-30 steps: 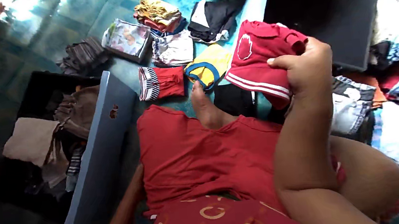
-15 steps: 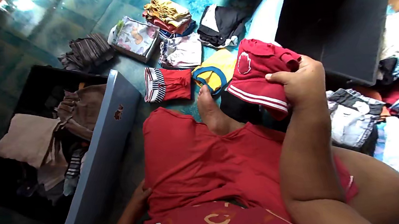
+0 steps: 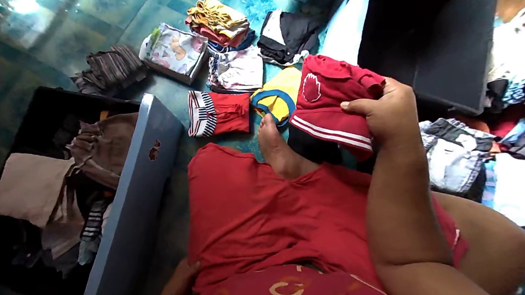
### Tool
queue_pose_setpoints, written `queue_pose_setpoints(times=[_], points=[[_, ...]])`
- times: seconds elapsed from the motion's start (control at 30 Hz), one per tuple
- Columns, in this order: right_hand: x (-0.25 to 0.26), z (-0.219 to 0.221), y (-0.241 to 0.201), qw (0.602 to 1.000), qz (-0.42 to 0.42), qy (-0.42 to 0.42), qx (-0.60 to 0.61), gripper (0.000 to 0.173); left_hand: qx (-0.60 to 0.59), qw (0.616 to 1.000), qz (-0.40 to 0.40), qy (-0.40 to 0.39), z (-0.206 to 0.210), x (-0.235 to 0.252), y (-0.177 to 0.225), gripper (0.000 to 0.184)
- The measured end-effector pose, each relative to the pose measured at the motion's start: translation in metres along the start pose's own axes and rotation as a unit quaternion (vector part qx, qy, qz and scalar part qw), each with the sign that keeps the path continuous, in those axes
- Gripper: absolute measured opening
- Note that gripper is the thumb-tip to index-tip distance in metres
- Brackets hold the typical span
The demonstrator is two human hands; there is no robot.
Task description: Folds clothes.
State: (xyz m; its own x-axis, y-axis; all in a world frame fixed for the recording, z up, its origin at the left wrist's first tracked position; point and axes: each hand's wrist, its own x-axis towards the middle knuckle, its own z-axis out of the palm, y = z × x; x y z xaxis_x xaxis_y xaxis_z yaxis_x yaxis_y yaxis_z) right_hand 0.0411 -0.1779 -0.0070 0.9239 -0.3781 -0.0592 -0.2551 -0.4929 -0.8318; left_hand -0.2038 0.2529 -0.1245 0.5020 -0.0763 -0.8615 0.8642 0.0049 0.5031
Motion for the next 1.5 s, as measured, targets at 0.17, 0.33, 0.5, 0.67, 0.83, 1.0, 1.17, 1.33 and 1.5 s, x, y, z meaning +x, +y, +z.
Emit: queue_pose_setpoints(times=[0.17, 0.33, 0.5, 0.67, 0.83, 1.0, 1.17, 1.33, 1.5], points=[[0.0, 0.0, 0.0, 1.0, -0.003, -0.002, -0.001, 0.042, -0.066, 0.996, 0.058, -0.007, -0.004, 0.011, -0.005, 0.062], [0.002, 0.0, 0.0, 0.999, 0.005, -0.012, -0.031, 0.04, -0.03, 0.999, 0.03, -0.026, -0.008, 0.005, -0.005, 0.05], [0.001, -0.004, 0.001, 0.999, 0.014, -0.012, -0.04, 0.042, -0.131, 0.991, 0.005, 0.008, -0.017, -0.003, -0.01, 0.021], [0.0, -0.002, 0.0, 0.999, 0.007, -0.022, -0.047, 0.042, -0.215, 0.974, 0.067, 0.037, -0.027, 0.002, -0.033, 0.025], [-0.003, 0.021, -0.024, 0.997, -0.037, -0.07, -0.022, 0.043, -0.176, 0.983, 0.043, 0.041, -0.042, -0.012, -0.04, 0.023], [0.028, 0.092, -0.063, 0.964, -0.075, -0.191, 0.169, 0.041, 0.201, 0.972, 0.013, 0.121, -0.019, -0.002, -0.014, 0.035], [0.073, 0.168, -0.068, 0.88, 0.026, -0.313, 0.356, 0.044, 0.14, 0.905, 0.344, 0.206, 0.019, -0.006, 0.017, 0.053], [0.102, 0.239, 0.021, 0.943, 0.128, -0.272, 0.142, 0.051, 0.331, 0.784, 0.501, 0.156, 0.044, 0.028, 0.028, 0.087], [0.109, 0.245, 0.021, 0.931, 0.167, -0.285, 0.154, 0.051, 0.322, 0.79, 0.489, 0.181, 0.05, 0.033, 0.031, 0.088]])
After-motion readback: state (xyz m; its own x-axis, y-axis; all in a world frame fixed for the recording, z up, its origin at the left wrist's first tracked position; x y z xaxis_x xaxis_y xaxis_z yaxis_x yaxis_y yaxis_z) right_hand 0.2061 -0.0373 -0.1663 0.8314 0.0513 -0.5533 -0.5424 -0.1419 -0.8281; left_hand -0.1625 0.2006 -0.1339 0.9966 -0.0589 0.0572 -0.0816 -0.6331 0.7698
